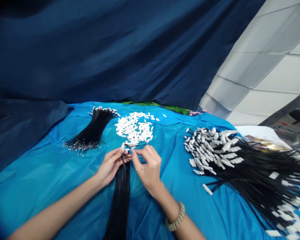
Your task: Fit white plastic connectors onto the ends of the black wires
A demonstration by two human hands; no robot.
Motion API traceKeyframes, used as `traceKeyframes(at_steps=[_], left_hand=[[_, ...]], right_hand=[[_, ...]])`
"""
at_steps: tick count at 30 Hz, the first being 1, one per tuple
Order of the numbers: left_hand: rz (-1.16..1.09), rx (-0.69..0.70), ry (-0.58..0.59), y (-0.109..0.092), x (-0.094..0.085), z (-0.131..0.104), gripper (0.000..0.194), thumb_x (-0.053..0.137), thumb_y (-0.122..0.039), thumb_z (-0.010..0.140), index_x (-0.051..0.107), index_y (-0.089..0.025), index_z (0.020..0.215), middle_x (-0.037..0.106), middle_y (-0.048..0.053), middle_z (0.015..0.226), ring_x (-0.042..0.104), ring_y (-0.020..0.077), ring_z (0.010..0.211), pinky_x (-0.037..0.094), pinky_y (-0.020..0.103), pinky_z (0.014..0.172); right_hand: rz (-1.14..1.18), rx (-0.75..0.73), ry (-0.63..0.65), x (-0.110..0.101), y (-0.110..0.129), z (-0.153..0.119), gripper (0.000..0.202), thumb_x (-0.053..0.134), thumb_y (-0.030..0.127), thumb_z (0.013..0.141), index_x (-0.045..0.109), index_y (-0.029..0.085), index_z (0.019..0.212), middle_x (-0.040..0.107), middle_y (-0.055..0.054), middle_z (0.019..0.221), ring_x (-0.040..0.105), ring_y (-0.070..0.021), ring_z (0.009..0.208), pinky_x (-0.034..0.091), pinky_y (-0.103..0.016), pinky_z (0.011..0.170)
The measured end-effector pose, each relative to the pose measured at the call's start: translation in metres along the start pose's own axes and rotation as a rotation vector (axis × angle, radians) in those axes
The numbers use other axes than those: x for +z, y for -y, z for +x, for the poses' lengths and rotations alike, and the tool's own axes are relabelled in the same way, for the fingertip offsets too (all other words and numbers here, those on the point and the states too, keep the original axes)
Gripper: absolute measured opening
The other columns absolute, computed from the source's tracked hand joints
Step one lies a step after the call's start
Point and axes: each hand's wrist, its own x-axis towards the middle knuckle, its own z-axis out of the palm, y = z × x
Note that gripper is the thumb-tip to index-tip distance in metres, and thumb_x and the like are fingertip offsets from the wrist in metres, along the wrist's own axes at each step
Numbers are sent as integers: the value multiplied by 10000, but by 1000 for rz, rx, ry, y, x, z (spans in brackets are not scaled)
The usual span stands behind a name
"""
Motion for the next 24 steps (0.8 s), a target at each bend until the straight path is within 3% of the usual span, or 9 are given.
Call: traceKeyframes(at_steps=[24], left_hand=[[42,53,-3,0,0,0,172,632,-267,662,614,-101,705,648,54,689,628,182,698,470,353,765]], right_hand=[[145,300,27,1,0,3,173,557,257,746,598,155,613,389,39,527,358,-83,501,299,-214,482]])
